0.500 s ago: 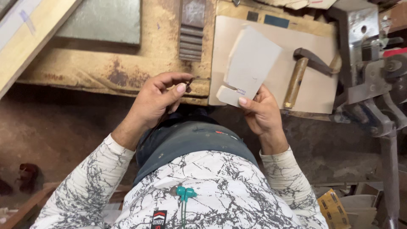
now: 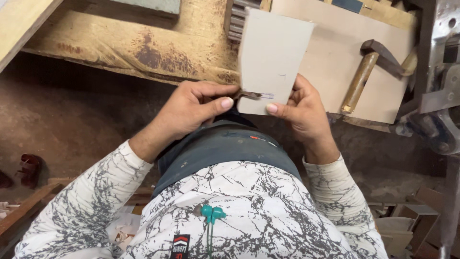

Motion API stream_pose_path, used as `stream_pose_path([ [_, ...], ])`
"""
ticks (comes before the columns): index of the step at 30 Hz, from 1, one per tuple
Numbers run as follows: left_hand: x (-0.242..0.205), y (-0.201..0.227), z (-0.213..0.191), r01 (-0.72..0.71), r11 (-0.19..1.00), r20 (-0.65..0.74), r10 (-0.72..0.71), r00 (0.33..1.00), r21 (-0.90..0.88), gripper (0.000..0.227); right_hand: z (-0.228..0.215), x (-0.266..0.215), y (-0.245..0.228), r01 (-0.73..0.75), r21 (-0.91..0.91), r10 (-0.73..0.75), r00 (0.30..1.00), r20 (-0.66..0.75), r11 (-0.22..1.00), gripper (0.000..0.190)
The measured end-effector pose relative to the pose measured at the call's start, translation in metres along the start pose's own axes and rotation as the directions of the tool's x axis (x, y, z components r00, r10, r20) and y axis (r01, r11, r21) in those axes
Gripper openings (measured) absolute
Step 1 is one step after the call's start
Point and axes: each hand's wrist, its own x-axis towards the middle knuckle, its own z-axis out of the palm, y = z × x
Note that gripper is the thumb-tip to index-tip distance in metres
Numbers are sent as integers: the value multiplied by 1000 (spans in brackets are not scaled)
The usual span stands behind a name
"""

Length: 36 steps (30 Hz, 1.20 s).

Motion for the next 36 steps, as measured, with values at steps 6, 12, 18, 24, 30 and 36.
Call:
stream_pose_path([
  [6, -1, -5, -1, 23, 997, 0, -23, 1000, 69, 45, 9, 0, 2, 4, 42, -4, 1000, 2, 999, 61],
  [12, 0, -8, 1, -75, 997, 45, 76, 996, -22, 46, 15, -4, 2, 25, 100, -22, 999, -37, 995, 62],
  [18, 1, -10, 0, -98, 995, 51, 96, 994, 29, 44, 12, -5, 3, 13, 83, -11, 999, -30, 996, 61],
  [24, 0, -8, 0, -38, 998, 38, 40, 998, -51, 45, 8, -5, 3, 24, 83, -22, 999, -26, 996, 62],
  [30, 0, -9, 6, -60, 996, 19, 59, 998, 66, 44, 9, -7, 5, 30, 100, -26, 999, -43, 995, 61],
  [36, -2, -13, 9, -107, 979, 1, 109, 994, 174, 43, 8, -9, 8, 31, 89, -26, 998, -64, 996, 62],
])
